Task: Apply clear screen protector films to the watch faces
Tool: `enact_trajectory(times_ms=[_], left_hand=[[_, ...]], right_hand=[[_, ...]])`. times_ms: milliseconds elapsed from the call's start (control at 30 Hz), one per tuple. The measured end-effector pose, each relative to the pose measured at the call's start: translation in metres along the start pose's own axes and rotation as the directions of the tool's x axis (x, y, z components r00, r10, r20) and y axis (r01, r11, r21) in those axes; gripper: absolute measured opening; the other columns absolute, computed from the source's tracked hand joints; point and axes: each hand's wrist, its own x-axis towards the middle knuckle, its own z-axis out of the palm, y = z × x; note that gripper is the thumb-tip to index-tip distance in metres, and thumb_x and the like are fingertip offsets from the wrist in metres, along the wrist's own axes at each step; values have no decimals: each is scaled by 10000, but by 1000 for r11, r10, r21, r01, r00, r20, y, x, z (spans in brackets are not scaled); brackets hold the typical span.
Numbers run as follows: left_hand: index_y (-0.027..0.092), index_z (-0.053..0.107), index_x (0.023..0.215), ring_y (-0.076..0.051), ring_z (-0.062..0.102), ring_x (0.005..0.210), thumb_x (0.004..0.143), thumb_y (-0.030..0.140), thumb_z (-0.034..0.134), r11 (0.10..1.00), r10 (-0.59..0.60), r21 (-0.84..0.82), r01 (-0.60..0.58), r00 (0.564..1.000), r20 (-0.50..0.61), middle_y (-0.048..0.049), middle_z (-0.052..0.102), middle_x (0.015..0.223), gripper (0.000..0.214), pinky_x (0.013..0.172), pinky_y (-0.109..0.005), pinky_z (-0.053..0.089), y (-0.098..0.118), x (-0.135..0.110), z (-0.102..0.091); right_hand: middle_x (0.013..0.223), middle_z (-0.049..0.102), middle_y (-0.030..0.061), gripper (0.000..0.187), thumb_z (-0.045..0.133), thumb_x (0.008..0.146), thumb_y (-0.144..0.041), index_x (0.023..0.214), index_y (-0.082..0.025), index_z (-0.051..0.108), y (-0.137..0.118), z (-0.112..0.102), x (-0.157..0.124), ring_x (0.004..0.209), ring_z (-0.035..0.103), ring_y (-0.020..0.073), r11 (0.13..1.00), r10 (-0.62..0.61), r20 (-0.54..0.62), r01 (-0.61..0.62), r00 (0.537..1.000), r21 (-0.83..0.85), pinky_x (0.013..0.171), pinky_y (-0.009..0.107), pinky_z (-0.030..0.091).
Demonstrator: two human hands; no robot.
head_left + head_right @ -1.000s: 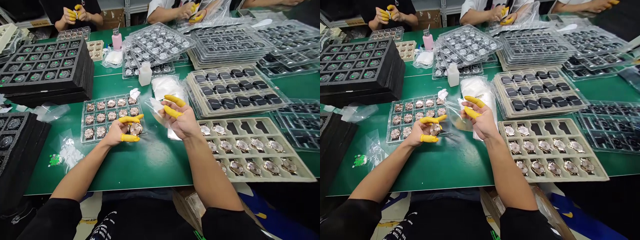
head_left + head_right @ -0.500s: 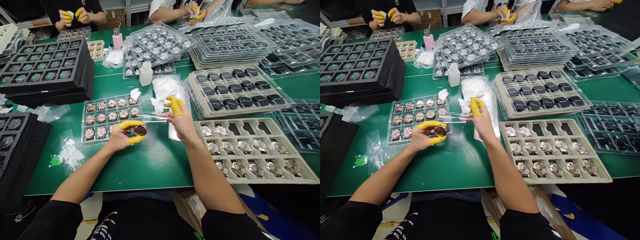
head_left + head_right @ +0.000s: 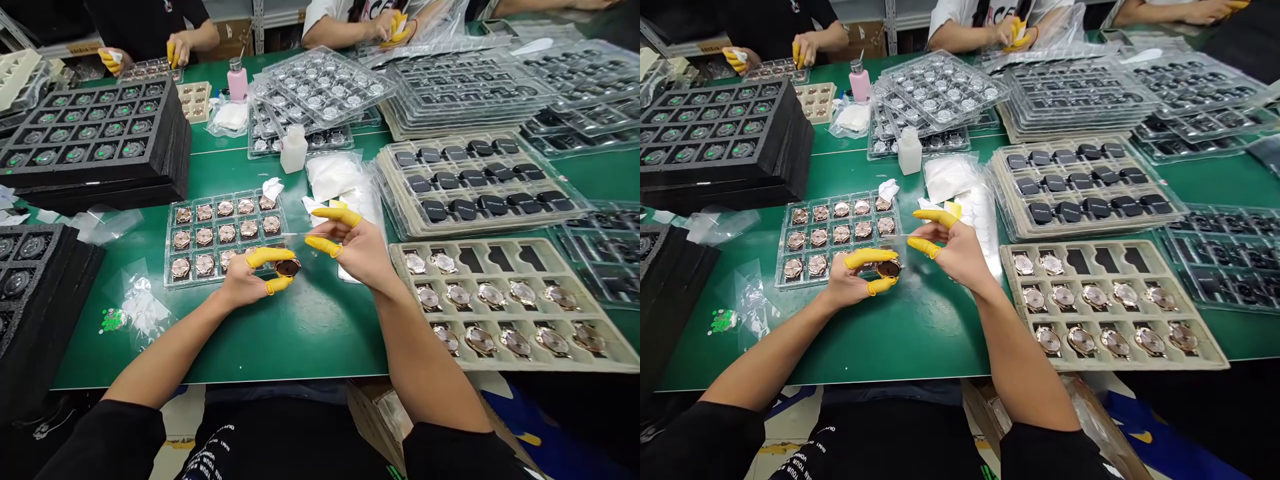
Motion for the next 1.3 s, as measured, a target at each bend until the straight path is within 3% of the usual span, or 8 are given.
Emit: enact_trajectory(times_ms=[167, 333, 533, 700, 833, 1000, 1167, 1300], left_hand=[[235, 762, 1012, -300, 676, 1195, 695, 283, 883, 995, -31, 98, 36, 998, -57, -73, 779, 1001, 343, 1075, -520, 487, 7, 2, -3], [206, 749, 1082, -259, 722, 1090, 646, 316, 925, 886, -259, -379, 266, 963, 71, -121, 757, 1161, 483, 971, -424, 584, 12, -1, 0], [160, 733, 1088, -205, 747, 908, 536, 308, 972, 672, -620, -461, 580, 781, 78, -90, 778, 1036, 620, 845, -315, 634, 6, 2, 3], [160, 715, 1121, -200, 752, 874, 506, 322, 987, 538, -714, -514, 668, 685, 142, -74, 775, 994, 692, 829, -332, 658, 6, 3, 4], [163, 702, 1152, -208, 762, 869, 550, 317, 978, 506, -684, -564, 652, 702, 198, -93, 774, 1019, 680, 798, -335, 675, 9, 2, 4], [152, 699, 1169, -204, 768, 863, 622, 304, 937, 589, -657, -480, 651, 731, 185, -100, 776, 1030, 616, 810, -330, 675, -6, -4, 5], [158, 722, 1164, -177, 765, 855, 704, 272, 851, 843, -456, -242, 481, 877, 153, -79, 784, 1028, 491, 834, -299, 660, -15, -11, 5], [179, 740, 1130, -142, 749, 817, 754, 205, 800, 987, -160, -13, 163, 980, 119, -56, 793, 991, 382, 752, -231, 629, -11, -9, 1]], right_hand=[[940, 782, 35, 430, 814, 816, -456, 1184, -262, 705, -17, -4, -9, 1181, 640, 262, 973, -135, -8, 131, 991, -188, 1217, 540, 318], [858, 769, 35, 647, 813, 768, -594, 1281, -231, 658, -28, -2, -14, 924, 715, 237, 996, 88, 123, -86, 989, -21, 958, 435, 522], [793, 736, 21, 573, 827, 747, -577, 1172, -211, 709, -11, 5, -7, 824, 679, 191, 960, 267, 28, -264, 963, -98, 762, 320, 511], [769, 640, -16, 578, 858, 694, -523, 1139, -204, 670, -8, 16, -8, 448, 475, 71, 925, 381, -3, -381, 925, -8, 419, 247, 370], [787, 600, -27, 666, 874, 672, -535, 1206, -237, 611, -11, 20, -11, 387, 435, 60, 909, 416, 44, -417, 908, 13, 337, 246, 325], [733, 582, -33, 650, 858, 707, -489, 1243, -232, 595, -1, 18, -10, 556, 596, 135, 910, 411, 84, -402, 908, -103, 484, 273, 504], [970, 713, 43, 521, 799, 765, -426, 1214, -212, 647, 4, 13, -5, 876, 662, 179, 953, 279, 189, -248, 941, -174, 793, 328, 562], [876, 711, 35, 433, 785, 751, -380, 1126, -190, 684, 0, 9, -5, 764, 644, 157, 947, 308, 252, -270, 917, -175, 709, 304, 532]])
